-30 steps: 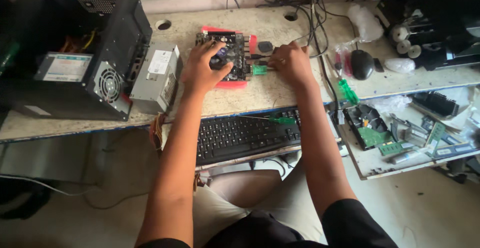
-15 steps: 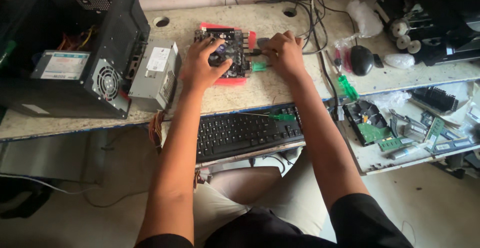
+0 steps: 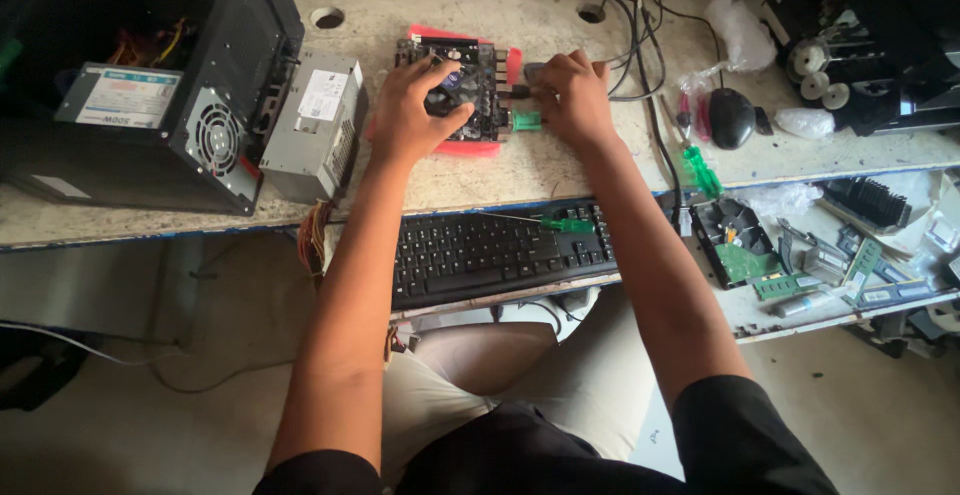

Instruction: The person connects a power supply unit to a motherboard on a workbench, attaches several power cables, and uses a screwdriver to secure a component. The person then types on a keyboard and adjusts the motherboard and cables.

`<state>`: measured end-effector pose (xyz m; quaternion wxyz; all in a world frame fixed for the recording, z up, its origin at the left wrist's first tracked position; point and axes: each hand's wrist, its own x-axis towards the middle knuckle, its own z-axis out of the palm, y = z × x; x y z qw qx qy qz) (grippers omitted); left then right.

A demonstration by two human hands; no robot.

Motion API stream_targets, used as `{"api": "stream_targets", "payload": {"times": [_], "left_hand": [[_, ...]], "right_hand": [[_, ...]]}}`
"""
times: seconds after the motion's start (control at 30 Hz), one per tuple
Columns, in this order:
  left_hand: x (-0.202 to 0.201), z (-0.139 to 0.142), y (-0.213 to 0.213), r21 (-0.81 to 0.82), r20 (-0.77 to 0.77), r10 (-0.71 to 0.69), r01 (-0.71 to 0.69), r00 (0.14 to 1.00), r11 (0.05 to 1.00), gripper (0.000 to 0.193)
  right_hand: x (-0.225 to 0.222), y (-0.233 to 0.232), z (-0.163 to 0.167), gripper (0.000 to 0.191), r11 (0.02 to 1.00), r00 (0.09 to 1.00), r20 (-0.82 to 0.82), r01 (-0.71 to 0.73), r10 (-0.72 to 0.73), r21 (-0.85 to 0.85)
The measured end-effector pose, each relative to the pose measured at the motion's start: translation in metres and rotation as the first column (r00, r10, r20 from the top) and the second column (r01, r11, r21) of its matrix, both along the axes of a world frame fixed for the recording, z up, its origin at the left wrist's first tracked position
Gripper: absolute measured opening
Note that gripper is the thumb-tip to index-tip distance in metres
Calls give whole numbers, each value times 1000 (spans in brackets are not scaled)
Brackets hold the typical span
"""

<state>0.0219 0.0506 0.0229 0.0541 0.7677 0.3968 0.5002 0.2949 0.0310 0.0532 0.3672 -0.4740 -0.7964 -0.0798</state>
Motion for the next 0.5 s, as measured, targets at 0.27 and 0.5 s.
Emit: {"api": "stream_targets", "payload": {"times": [0.27,0.5], "left_hand": [[1,-4,0,-51,-17,21,-22,1000,998,59],[2,20,-13,182,-3,153,-150,988,972,70]], "right_hand": [[-7,-6,3,6,999,1000,-9,22,-21,42],[-3,-16,4,8,986,992,-76,110,-101,128]]}}
